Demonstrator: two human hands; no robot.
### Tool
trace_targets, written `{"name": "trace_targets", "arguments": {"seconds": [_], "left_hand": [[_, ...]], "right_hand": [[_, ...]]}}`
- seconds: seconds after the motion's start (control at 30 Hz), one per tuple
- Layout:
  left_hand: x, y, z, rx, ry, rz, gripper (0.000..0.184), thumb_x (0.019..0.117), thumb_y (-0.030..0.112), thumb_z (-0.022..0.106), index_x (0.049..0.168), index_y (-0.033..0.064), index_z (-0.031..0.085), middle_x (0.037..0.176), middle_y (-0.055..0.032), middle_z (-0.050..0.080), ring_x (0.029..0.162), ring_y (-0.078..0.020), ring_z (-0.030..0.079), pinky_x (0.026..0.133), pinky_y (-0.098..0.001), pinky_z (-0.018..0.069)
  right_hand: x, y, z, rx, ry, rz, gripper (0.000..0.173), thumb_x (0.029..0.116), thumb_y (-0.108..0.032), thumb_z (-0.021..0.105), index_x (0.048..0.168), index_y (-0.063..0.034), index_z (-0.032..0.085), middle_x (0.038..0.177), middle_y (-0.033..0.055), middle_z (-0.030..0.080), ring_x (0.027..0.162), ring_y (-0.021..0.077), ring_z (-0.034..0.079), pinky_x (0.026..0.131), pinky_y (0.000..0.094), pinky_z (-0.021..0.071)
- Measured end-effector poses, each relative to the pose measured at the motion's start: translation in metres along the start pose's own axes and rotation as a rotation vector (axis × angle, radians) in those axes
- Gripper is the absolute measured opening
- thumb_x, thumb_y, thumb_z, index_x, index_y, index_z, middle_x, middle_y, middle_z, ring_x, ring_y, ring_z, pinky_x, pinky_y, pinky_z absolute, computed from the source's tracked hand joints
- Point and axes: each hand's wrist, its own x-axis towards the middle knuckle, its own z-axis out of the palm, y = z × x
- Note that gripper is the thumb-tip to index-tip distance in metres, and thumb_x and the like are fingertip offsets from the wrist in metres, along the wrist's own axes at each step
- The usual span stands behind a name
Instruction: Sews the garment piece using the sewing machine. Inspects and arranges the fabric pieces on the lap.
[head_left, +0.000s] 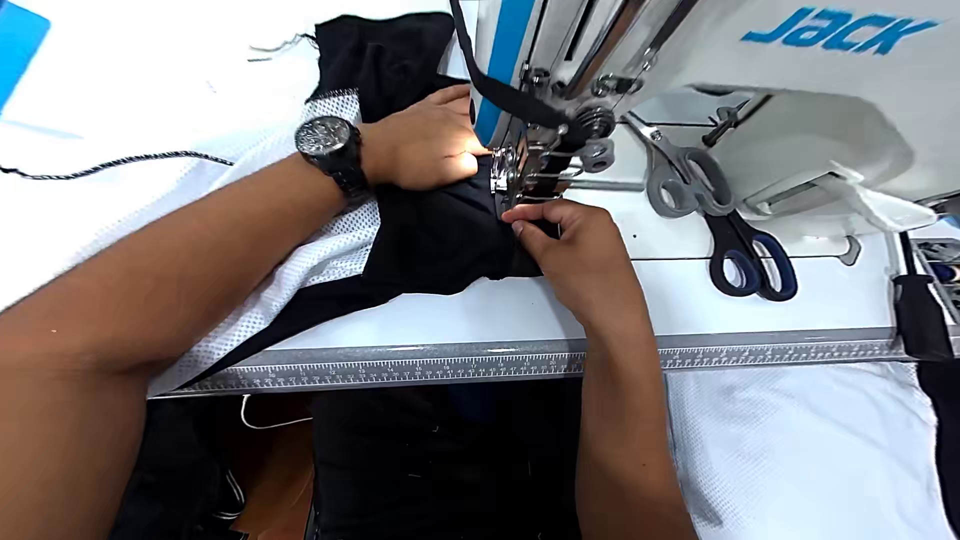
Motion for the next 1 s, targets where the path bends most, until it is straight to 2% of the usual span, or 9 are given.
{"name": "trace_targets", "arguments": {"seconds": [0.2,0.3,0.37,0.53,0.7,0.8,0.87,0.93,1.0], "left_hand": [[-0.02,0.064,-0.035,0.202,0.083,-0.354,0.031,0.0946,0.01,0.056,0.121,-0.002,0.068,0.136,-0.0212,0.062,0.136,-0.0385,0.052,0.115,-0.0572,0.0371],[-0.048,0.2,-0.044,-0.113,0.362,-0.718,0.015,0.0948,0.005,0.057,0.101,0.0046,0.071,0.097,-0.0077,0.069,0.083,-0.0201,0.067,0.07,-0.0423,0.0582],[-0.04,0.243,0.0,-0.347,0.411,-0.894,0.016,0.0921,0.007,0.061,0.106,0.0049,0.068,0.093,-0.009,0.069,0.075,-0.0217,0.069,0.065,-0.0446,0.06],[0.006,0.198,0.037,-0.009,0.488,-1.145,0.028,0.0919,0.012,0.07,0.107,-0.0105,0.065,0.097,-0.0306,0.068,0.092,-0.0488,0.069,0.075,-0.0653,0.0554],[-0.034,0.134,-0.01,-0.164,0.516,-0.844,0.017,0.0934,0.003,0.065,0.103,-0.0088,0.071,0.099,-0.0273,0.071,0.097,-0.0409,0.07,0.089,-0.0612,0.0541],[-0.079,0.109,-0.047,-0.372,0.359,-0.502,0.006,0.0861,0.006,0.064,0.088,0.0001,0.066,0.077,-0.0089,0.064,0.074,-0.0177,0.063,0.068,-0.0418,0.0527],[-0.096,0.129,-0.077,-0.423,-0.001,-0.534,0.009,0.0898,0.008,0.059,0.096,0.0039,0.065,0.073,-0.0042,0.06,0.066,-0.0148,0.058,0.06,-0.0393,0.049],[-0.103,0.164,-0.098,-0.329,-0.352,-0.654,0.02,0.1021,0.021,0.054,0.111,0.0085,0.068,0.077,-0.0061,0.064,0.07,-0.0204,0.063,0.065,-0.0455,0.0532],[-0.111,0.186,-0.094,-0.222,-0.541,-0.594,0.029,0.105,0.032,0.053,0.102,0.0078,0.069,0.077,-0.0069,0.063,0.073,-0.0233,0.064,0.067,-0.0475,0.0525]], "right_hand": [[-0.003,0.013,-0.034,0.573,-0.483,-0.117,0.043,0.095,0.0,0.05,0.135,-0.0038,0.065,0.139,0.0047,0.064,0.118,0.0115,0.063,0.098,0.0327,0.0542],[-0.004,0.024,-0.033,0.773,-0.603,-0.143,0.063,0.0835,0.013,0.049,0.144,-0.0021,0.056,0.139,0.01,0.063,0.118,0.015,0.064,0.099,0.0341,0.0546],[-0.009,0.019,-0.028,0.869,-0.562,-0.074,0.062,0.0853,0.017,0.046,0.143,-0.0026,0.057,0.134,0.0112,0.066,0.114,0.0158,0.066,0.099,0.0348,0.0548],[-0.032,0.0,-0.003,1.379,-0.411,0.222,0.056,0.085,0.018,0.04,0.131,-0.0052,0.061,0.121,0.0093,0.068,0.103,0.0154,0.068,0.094,0.0309,0.0567],[-0.039,-0.01,0.017,1.644,-0.311,0.264,0.06,0.0861,0.024,0.037,0.135,-0.0026,0.059,0.13,0.014,0.065,0.114,0.0207,0.066,0.101,0.0325,0.0541],[-0.042,-0.011,0.023,1.314,-0.227,0.138,0.061,0.0887,0.024,0.045,0.143,-0.0024,0.055,0.13,0.0169,0.065,0.113,0.0221,0.067,0.101,0.0355,0.0537],[-0.041,-0.009,0.023,0.593,-0.153,-0.08,0.058,0.0905,0.012,0.061,0.145,-0.0065,0.057,0.119,0.0121,0.071,0.101,0.0169,0.07,0.091,0.0339,0.0575],[-0.043,-0.014,0.027,-0.141,0.011,-0.341,0.046,0.089,-0.007,0.075,0.134,-0.0148,0.069,0.11,0.0097,0.069,0.097,0.0233,0.069,0.08,0.044,0.0604],[-0.048,-0.023,0.035,-0.511,0.172,-0.495,0.024,0.0846,-0.012,0.08,0.109,-0.0125,0.078,0.101,0.0169,0.064,0.093,0.0364,0.064,0.069,0.0523,0.055]]}}
